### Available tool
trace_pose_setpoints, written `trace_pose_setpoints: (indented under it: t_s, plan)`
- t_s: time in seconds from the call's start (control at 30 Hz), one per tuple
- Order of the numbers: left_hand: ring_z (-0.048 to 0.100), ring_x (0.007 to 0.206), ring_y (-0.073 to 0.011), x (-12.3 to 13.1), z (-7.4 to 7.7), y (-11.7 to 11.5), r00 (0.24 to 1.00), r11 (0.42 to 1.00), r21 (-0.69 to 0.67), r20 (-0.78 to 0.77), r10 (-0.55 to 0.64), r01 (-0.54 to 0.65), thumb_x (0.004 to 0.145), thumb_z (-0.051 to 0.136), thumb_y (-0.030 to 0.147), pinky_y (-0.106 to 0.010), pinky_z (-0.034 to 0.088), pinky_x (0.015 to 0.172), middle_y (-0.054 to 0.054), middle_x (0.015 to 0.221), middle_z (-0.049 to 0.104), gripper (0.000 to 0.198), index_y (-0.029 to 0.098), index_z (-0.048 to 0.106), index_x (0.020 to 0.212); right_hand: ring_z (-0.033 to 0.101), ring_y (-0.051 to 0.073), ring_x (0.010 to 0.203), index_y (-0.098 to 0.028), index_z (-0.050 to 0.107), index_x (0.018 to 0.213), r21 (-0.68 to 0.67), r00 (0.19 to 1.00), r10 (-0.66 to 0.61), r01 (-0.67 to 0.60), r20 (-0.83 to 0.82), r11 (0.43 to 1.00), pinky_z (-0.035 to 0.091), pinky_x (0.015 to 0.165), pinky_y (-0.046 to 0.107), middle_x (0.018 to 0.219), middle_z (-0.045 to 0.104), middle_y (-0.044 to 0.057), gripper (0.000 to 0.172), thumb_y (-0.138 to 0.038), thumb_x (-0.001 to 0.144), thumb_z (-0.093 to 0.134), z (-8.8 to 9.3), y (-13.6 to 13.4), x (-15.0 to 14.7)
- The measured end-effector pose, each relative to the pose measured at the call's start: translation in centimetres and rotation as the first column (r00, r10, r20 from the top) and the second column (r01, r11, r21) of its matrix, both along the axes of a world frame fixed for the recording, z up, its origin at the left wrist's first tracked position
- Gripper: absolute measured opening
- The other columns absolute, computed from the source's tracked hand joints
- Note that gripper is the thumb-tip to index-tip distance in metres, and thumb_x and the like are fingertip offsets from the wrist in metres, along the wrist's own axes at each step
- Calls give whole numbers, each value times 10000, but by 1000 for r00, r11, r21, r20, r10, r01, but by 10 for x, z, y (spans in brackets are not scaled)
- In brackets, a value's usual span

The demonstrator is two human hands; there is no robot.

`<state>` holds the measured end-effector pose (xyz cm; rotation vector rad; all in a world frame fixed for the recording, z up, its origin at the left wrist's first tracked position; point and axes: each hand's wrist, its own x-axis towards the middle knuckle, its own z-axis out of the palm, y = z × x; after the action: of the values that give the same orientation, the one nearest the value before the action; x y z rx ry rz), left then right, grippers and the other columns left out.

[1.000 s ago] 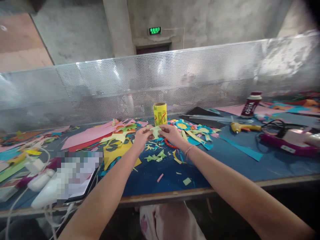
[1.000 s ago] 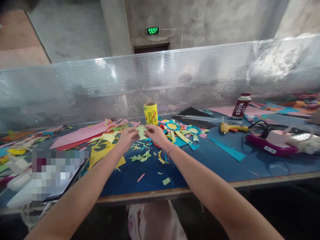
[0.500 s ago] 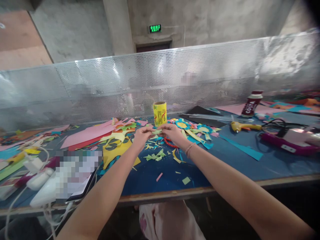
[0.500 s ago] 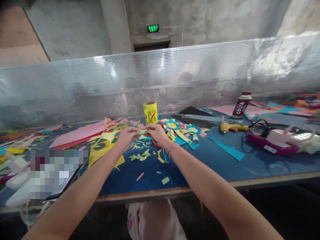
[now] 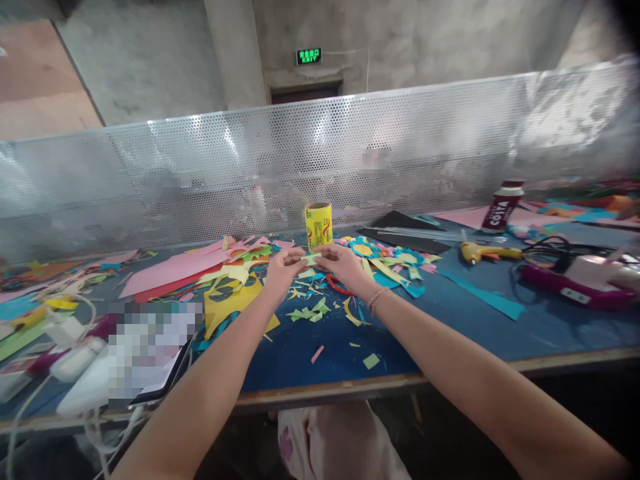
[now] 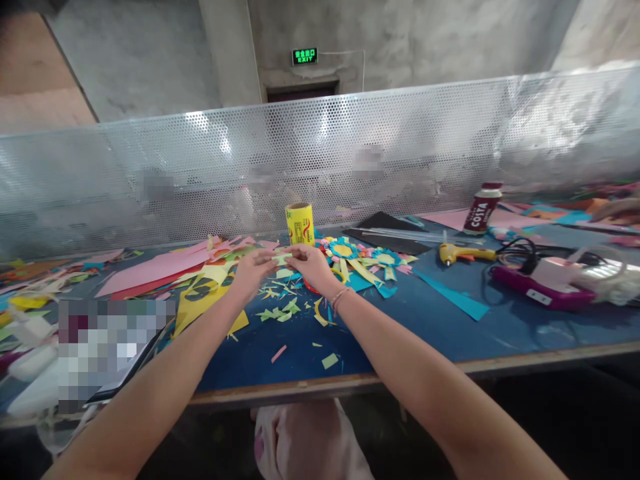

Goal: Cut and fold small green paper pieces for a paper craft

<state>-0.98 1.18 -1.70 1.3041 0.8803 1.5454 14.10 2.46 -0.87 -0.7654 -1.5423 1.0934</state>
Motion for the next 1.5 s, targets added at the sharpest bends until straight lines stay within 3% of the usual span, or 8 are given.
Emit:
trace_pose_setpoints:
  t_s: [0.47,0.93,1.23,1.5]
  plan:
    - [588,637,-103,1,0,-1,1000,1000,-7,-10,-15,15,533,742,241,-276,490,700,-6,669,625,242,146,619,719,599,127,657,-168,628,816,141,993,-61,46,103,989,506,680,291,685,626,1,182,-266,664,620,-6,8,1]
    - [601,601,-115,3,3,-5,996,998,-25,-69,61,-63,545,729,208,-303,505,690,-24,629,645,207,133,617,701,623,134,659,-150,638,822,162,988,-16,-10,154,987,514,677,285,704,664,28,195,-286,683,623,-5,3,-1]
    - [592,589,-105,3,2,-3,995,1000,-2,-97,11,-12,526,753,211,-282,508,644,-20,636,637,254,126,606,714,624,146,599,-174,636,707,219,941,-175,113,289,969,511,590,263,641,658,20,88,-244,717,583,3,-5,0]
    - [587,585,-99,2,3,-3,995,999,-46,-96,-8,3,537,748,183,-287,509,660,-15,625,630,214,121,632,706,600,144,569,-171,622,646,230,905,-256,184,340,956,476,549,253,611,646,17,139,-288,712,586,11,-13,-1]
